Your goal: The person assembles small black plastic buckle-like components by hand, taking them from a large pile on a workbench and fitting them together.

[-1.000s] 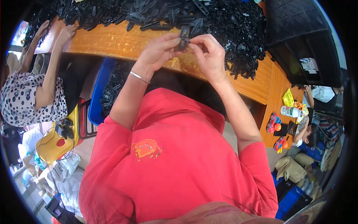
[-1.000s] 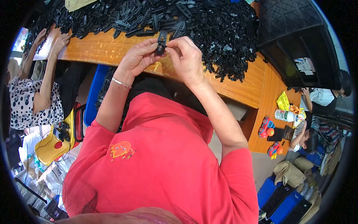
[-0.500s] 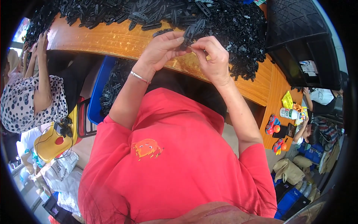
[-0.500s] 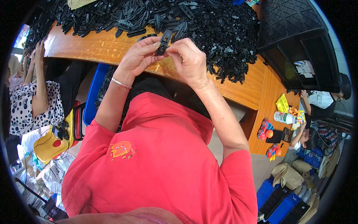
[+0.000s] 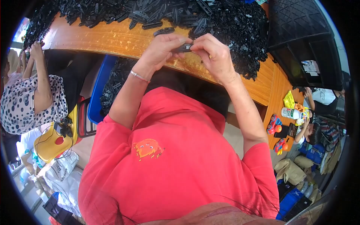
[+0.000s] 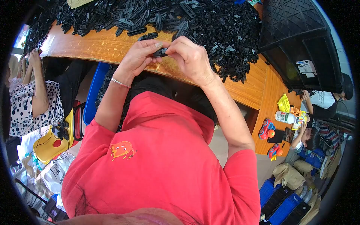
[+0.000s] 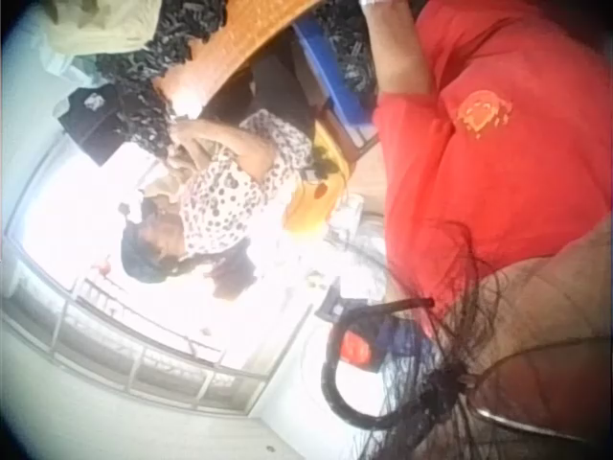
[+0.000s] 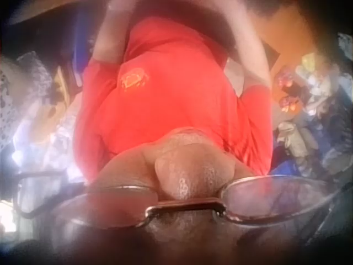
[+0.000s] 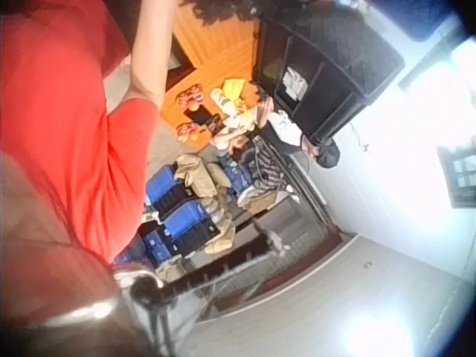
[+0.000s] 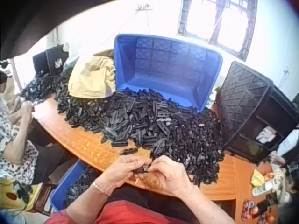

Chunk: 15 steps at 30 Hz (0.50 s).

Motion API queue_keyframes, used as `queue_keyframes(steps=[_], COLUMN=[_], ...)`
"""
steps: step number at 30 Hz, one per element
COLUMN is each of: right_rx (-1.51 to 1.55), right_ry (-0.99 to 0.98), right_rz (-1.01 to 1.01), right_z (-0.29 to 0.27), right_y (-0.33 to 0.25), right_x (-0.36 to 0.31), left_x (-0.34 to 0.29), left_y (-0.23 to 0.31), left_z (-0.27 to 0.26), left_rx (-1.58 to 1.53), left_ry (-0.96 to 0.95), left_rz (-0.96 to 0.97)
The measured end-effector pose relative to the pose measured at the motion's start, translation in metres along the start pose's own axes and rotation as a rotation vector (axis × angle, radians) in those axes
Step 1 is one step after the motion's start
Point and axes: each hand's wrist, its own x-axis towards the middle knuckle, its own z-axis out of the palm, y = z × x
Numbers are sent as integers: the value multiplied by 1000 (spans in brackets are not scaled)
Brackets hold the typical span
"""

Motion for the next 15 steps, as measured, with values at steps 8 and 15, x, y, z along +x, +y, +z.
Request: queue_keyframes(steps=[8,15], right_rx=[57,212], right_ry=[-27,-133], right_rz=[124,715], right_z=[13,42], right_y=[7,1], right_x=[-16,-36], left_x=[-17,-45], left_y=[-5,-23], left_z=[0,24], left_rx=[99,434], left_ry=[33,119], left_rz=[-13,151])
